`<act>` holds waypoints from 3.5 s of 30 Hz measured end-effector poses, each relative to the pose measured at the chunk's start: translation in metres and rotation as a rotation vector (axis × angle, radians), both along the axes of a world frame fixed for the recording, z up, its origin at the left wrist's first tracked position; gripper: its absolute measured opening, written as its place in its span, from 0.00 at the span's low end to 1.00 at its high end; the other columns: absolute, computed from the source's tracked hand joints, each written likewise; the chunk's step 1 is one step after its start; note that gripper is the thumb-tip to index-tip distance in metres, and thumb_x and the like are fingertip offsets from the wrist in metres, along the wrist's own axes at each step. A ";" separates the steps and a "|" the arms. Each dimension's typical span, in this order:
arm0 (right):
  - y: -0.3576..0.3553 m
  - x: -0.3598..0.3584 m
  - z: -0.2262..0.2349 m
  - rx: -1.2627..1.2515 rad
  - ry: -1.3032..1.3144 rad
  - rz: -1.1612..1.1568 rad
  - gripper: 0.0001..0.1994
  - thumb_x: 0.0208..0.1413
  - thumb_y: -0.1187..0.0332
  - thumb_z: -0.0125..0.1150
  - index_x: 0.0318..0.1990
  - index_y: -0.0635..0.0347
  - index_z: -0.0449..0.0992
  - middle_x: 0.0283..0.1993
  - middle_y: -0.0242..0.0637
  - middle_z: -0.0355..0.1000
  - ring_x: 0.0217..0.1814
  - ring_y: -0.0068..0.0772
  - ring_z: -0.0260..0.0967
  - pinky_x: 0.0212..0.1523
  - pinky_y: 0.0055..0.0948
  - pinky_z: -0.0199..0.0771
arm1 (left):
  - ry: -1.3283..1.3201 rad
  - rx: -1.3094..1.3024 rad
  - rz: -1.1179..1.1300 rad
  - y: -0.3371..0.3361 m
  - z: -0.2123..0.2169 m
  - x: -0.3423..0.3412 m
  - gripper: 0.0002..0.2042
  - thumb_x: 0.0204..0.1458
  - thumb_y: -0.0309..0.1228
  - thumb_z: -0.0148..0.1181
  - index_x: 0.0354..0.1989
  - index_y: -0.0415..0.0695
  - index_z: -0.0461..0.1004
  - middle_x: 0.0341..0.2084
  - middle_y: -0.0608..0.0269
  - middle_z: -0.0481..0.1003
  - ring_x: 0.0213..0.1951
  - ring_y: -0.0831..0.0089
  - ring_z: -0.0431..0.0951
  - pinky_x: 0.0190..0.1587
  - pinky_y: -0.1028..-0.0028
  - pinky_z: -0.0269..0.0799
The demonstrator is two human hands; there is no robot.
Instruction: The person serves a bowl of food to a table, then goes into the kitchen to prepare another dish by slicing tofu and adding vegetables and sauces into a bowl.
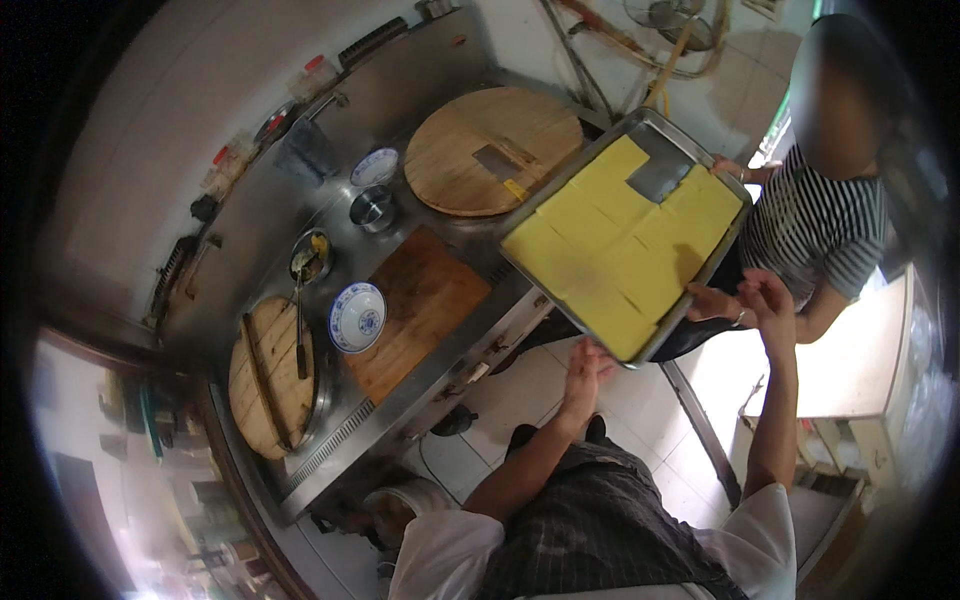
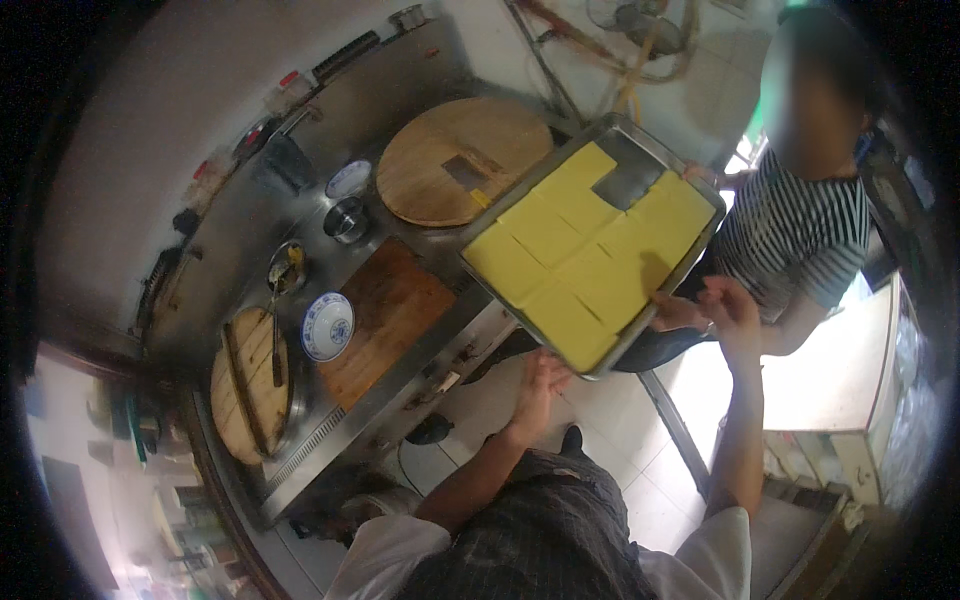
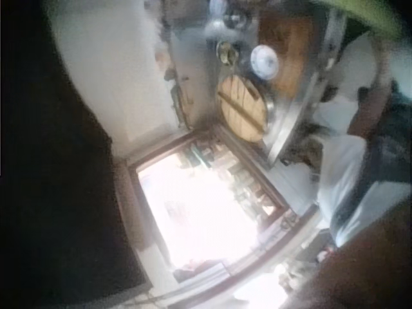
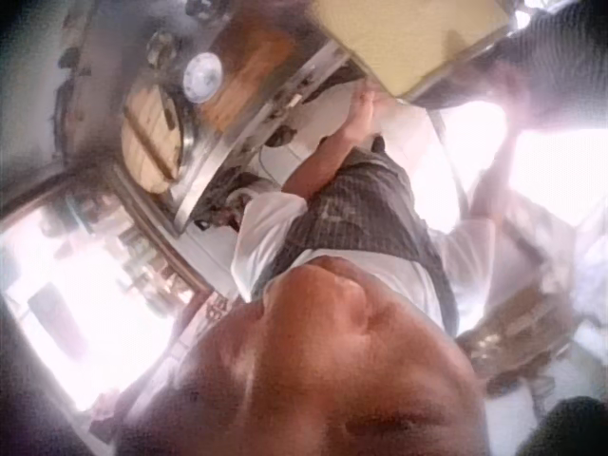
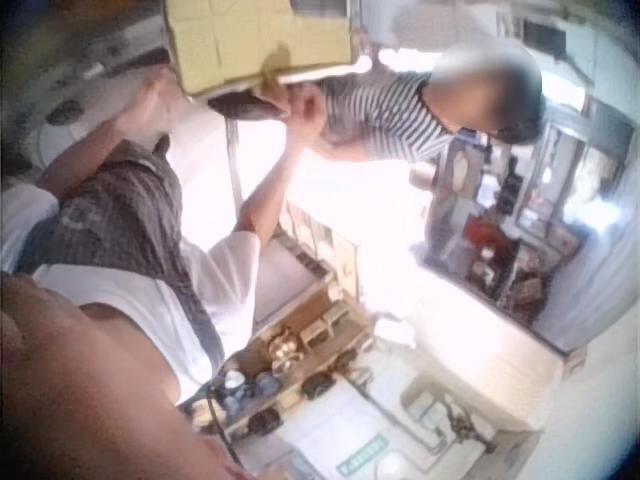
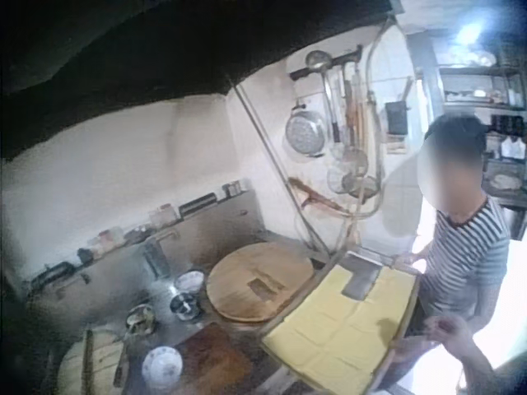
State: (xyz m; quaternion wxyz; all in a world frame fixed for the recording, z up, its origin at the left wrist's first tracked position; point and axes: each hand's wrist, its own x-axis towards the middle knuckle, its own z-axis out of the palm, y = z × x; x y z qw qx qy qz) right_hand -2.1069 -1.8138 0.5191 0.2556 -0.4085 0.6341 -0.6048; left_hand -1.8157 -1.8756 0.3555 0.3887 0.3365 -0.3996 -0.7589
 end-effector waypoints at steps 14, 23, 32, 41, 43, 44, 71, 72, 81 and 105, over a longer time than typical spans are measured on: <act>-0.357 -0.033 -0.120 0.233 0.712 -0.210 0.11 0.49 0.70 0.59 0.42 0.60 0.74 0.36 0.34 0.73 0.40 0.33 0.72 0.40 0.33 0.72 | -0.589 -0.054 0.711 -0.358 0.002 0.138 0.08 0.56 0.26 0.51 0.44 0.40 0.68 0.34 0.58 0.71 0.35 0.64 0.72 0.38 0.66 0.69; -0.379 -0.024 -0.104 0.350 0.669 -0.538 0.12 0.46 0.56 0.64 0.38 0.43 0.73 0.46 0.33 0.70 0.51 0.42 0.67 0.49 0.41 0.68 | -0.230 -0.245 0.735 -0.422 0.012 0.088 0.06 0.55 0.25 0.52 0.36 0.39 0.61 0.25 0.64 0.64 0.25 0.68 0.67 0.29 0.69 0.66; -0.371 -0.033 -0.085 -0.163 1.100 -0.193 0.12 0.54 0.68 0.52 0.42 0.66 0.68 0.44 0.51 0.69 0.49 0.51 0.66 0.49 0.45 0.66 | -1.026 -0.303 0.713 -0.359 0.025 0.097 0.21 0.54 0.34 0.57 0.47 0.38 0.53 0.46 0.48 0.60 0.40 0.59 0.66 0.38 0.58 0.63; -0.345 -0.003 -0.155 0.891 0.429 -0.117 0.12 0.55 0.68 0.50 0.43 0.69 0.67 0.43 0.53 0.68 0.48 0.55 0.65 0.50 0.44 0.64 | -0.598 0.111 0.635 -0.488 0.047 0.075 0.35 0.60 0.39 0.49 0.67 0.41 0.34 0.66 0.50 0.41 0.66 0.56 0.47 0.64 0.59 0.52; -0.348 0.017 -0.163 0.914 0.317 -0.064 0.13 0.56 0.68 0.50 0.43 0.70 0.67 0.43 0.54 0.68 0.47 0.56 0.65 0.50 0.44 0.63 | -0.241 -0.029 0.589 -0.532 0.053 0.083 0.36 0.60 0.43 0.47 0.68 0.44 0.33 0.67 0.52 0.39 0.67 0.58 0.45 0.64 0.61 0.52; -0.349 0.028 -0.170 0.754 0.380 -0.016 0.15 0.57 0.67 0.48 0.44 0.72 0.64 0.42 0.56 0.68 0.45 0.58 0.64 0.48 0.45 0.63 | -0.302 -0.084 0.552 -0.555 0.062 0.083 0.34 0.60 0.44 0.46 0.68 0.43 0.37 0.66 0.52 0.45 0.65 0.57 0.51 0.60 0.60 0.57; -0.409 0.074 -0.222 0.398 -0.234 -0.017 0.13 0.58 0.71 0.50 0.50 0.63 0.62 0.44 0.39 0.65 0.40 0.31 0.62 0.39 0.34 0.65 | -1.915 -0.621 -0.342 -0.466 0.006 0.001 0.19 0.54 0.38 0.52 0.48 0.36 0.72 0.57 0.41 0.60 0.57 0.46 0.60 0.59 0.61 0.55; -0.412 0.083 -0.218 0.421 -0.328 0.020 0.16 0.59 0.71 0.50 0.53 0.64 0.61 0.50 0.43 0.66 0.46 0.34 0.64 0.45 0.36 0.66 | -1.889 -0.598 -0.189 -0.457 -0.028 0.022 0.19 0.54 0.37 0.52 0.46 0.34 0.73 0.56 0.41 0.60 0.55 0.47 0.62 0.58 0.61 0.58; -0.431 -0.034 -0.116 0.683 0.238 0.401 0.14 0.60 0.60 0.52 0.30 0.62 0.66 0.18 0.33 0.63 0.16 0.23 0.65 0.16 0.27 0.67 | -1.075 -0.061 0.602 -0.352 0.018 0.104 0.23 0.47 0.27 0.59 0.54 0.39 0.65 0.47 0.45 0.68 0.44 0.62 0.71 0.43 0.62 0.69; -0.682 -0.089 -0.306 0.393 1.139 0.269 0.20 0.60 0.58 0.42 0.50 0.62 0.71 0.48 0.44 0.71 0.48 0.44 0.70 0.46 0.37 0.69 | -0.584 0.400 1.652 -0.186 -0.063 0.243 0.18 0.52 0.22 0.54 0.51 0.45 0.59 0.25 0.59 0.72 0.20 0.72 0.72 0.19 0.72 0.67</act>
